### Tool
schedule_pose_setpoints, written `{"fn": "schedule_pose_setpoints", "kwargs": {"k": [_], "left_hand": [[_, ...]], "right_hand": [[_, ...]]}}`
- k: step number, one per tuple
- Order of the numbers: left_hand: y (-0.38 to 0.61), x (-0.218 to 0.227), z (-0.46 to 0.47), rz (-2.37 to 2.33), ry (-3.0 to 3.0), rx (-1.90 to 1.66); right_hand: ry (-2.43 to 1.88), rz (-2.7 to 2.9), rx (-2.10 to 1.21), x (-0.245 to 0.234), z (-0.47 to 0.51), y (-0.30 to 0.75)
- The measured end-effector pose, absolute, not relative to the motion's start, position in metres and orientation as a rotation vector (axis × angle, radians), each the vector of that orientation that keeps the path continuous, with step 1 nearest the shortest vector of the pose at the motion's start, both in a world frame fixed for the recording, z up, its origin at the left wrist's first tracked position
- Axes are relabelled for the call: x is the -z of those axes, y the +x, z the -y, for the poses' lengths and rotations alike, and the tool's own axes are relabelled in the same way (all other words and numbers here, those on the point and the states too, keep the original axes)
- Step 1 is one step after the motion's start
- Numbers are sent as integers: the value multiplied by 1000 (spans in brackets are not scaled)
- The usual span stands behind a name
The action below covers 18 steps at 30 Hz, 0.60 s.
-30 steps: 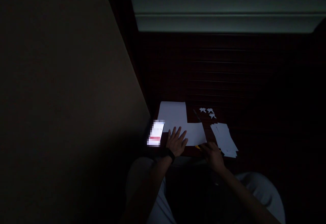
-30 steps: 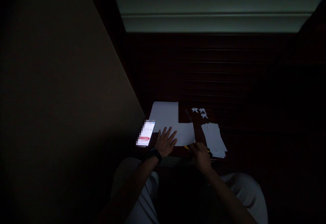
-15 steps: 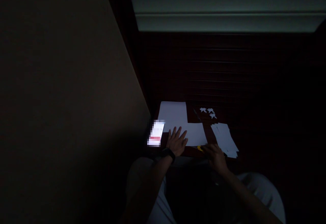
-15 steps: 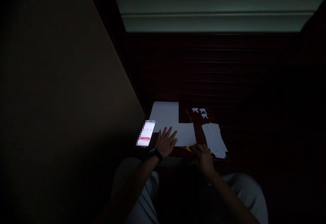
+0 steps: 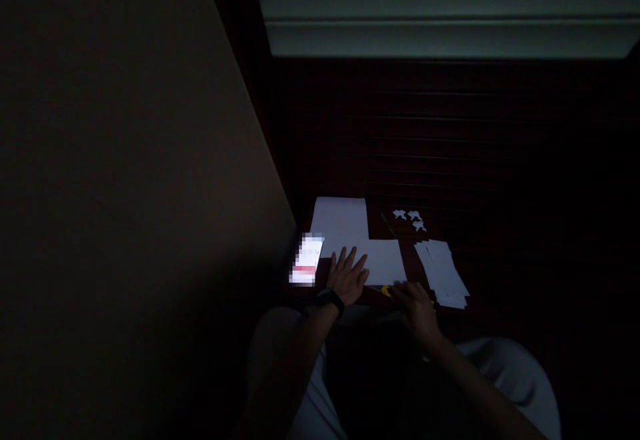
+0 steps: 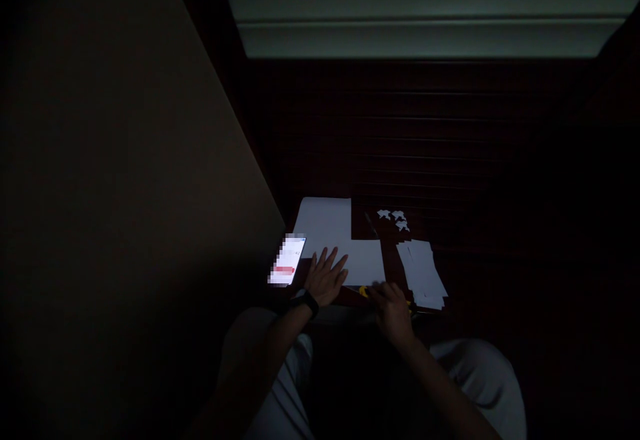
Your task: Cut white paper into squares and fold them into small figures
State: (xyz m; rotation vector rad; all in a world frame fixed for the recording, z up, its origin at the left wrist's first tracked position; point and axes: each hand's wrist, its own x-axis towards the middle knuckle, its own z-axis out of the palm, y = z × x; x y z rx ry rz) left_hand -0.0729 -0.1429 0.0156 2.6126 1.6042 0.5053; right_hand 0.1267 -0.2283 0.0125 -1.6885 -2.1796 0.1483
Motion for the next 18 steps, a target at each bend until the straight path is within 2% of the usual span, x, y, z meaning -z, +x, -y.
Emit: {"fn": "schedule_pose_setpoints", "kwargs": {"k": [18], "left_hand": [[-74, -13, 141, -1583, 2532, -561]], "right_hand": [[-1592, 2140, -131, -16, 225, 110]]}}
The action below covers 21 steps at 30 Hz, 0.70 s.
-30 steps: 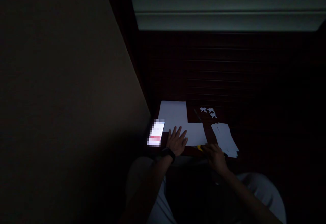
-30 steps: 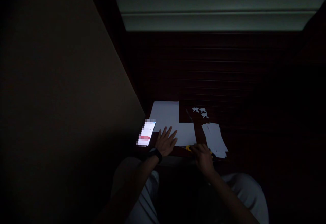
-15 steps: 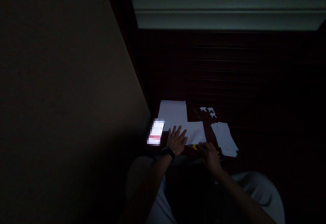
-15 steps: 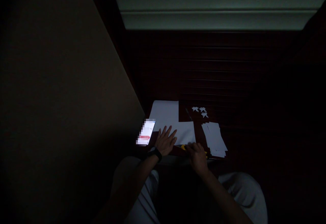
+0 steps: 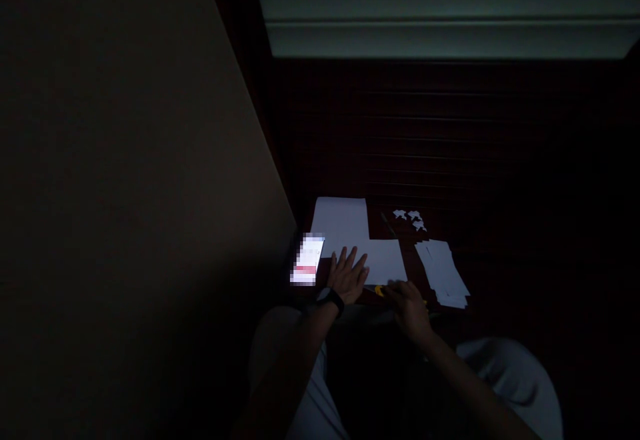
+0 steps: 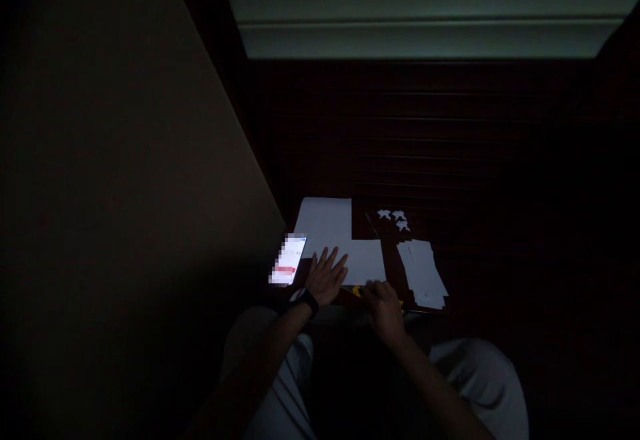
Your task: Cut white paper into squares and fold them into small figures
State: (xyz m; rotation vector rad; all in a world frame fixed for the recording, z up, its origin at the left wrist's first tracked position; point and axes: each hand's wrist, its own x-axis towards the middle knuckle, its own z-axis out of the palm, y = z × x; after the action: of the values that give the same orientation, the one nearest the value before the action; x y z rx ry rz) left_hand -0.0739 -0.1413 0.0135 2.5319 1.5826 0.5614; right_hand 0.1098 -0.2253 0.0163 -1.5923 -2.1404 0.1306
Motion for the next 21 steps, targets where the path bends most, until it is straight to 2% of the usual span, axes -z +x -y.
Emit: {"fn": "schedule_pose_setpoints", "kwargs": {"k": [8, 12, 16, 21], "left_hand": [[-75, -10, 138, -1563, 2494, -594], [-75, -14, 141, -1529, 2553, -621], [-69, -15, 158, -1271, 2717, -568], [-70, -4, 191, -1058, 2857, -471]], "right_hand": [[-1483, 2217, -305, -24, 250, 131], [-1554, 2093, -181, -22, 257, 157], [-1723, 1812, -14, -19, 255, 178], [-1846, 1494, -22, -17, 254, 182]]}}
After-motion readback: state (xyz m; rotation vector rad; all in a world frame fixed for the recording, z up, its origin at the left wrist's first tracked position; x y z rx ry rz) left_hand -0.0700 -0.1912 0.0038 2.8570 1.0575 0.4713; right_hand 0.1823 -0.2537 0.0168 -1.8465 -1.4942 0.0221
